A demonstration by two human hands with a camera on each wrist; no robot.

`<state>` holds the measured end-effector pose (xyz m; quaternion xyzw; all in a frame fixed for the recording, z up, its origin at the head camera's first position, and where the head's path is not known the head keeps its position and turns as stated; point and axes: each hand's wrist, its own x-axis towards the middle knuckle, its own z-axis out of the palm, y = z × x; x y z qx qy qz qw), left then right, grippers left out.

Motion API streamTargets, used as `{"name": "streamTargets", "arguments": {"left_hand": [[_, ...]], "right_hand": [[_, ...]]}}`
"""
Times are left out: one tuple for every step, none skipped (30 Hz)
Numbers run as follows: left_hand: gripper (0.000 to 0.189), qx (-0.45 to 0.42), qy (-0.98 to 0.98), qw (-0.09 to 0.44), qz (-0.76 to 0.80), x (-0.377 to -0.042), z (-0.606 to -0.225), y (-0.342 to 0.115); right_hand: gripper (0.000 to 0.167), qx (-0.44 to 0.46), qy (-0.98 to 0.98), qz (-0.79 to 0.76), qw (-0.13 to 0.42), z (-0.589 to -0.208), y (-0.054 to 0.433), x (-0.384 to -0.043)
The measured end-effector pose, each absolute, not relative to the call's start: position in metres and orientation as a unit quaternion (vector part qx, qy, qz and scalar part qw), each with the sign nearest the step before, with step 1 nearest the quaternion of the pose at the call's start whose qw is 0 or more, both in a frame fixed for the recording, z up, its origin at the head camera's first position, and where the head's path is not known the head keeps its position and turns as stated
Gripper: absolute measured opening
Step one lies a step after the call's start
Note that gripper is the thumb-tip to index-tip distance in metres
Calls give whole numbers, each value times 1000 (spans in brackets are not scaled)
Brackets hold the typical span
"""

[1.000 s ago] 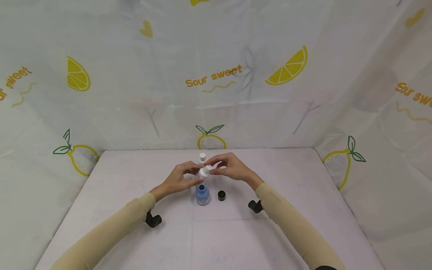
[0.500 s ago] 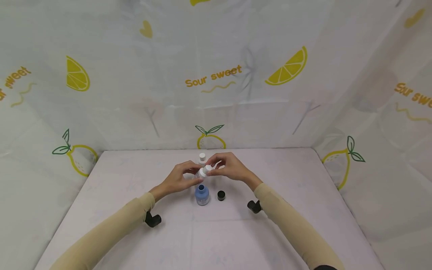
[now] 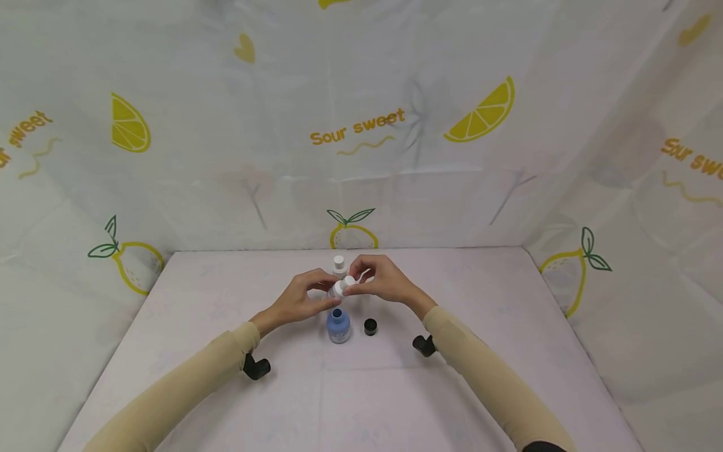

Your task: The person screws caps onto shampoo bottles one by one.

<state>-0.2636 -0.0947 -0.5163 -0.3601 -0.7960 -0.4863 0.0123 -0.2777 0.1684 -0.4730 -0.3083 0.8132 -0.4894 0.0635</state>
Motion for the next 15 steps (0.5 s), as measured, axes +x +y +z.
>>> {"name": "streamTargets", "arguments": {"left_hand": [[39,-361,-796,14,-485,-264,-516,-95],[39,-361,-797,15,-485,-264,-517,-95],[40,-360,-797,14,-485,-264,-517,-95],[40,-360,-797,15,-484,-264,-517,-94],[40,-359,-798,15,-484,-264,-517,-94],[40,-359,-798,14,-484,-264,-517,-94],[40,-358,-799,14,-483,-264,-517,-94],[40,-358,-799,14,-483,-265,-517,-94],[40,-358,-799,14,-482,-265,-518,-94],[40,-358,-800,14,-481,-265,-518,-94],[41,-357,-801,13,-481,-265,-518,-94],[41,-356,-801,13,-480,-265,-518,-94],[41,-355,-802,13,-480,-266,-518,-94],[41,-355,-802,13,-480,-266,-518,-94],[41,-355,-802,14,-480,-266,-519,-94]], "right_hand": [[26,-307,814,-488,63,-473,168,-278],[26,-305,816,-487,63,-474,168,-278],[27,-304,817,-485,62,-474,167,-278],[27,-303,819,-483,61,-475,167,-278],[27,-303,821,-481,59,-476,167,-278],[27,-302,821,-480,57,-476,166,-278],[27,-301,823,-479,56,-477,166,-278],[28,-300,824,-478,54,-477,166,-278],[27,-299,824,-478,52,-477,166,-278],[27,-299,824,-479,49,-478,165,-278],[27,-297,824,-479,47,-478,165,-278],[27,-296,824,-480,45,-478,165,-278],[27,-295,825,-480,44,-478,165,-278],[28,-294,825,-480,42,-478,165,-278],[28,-292,826,-480,41,-478,165,-278]]}}
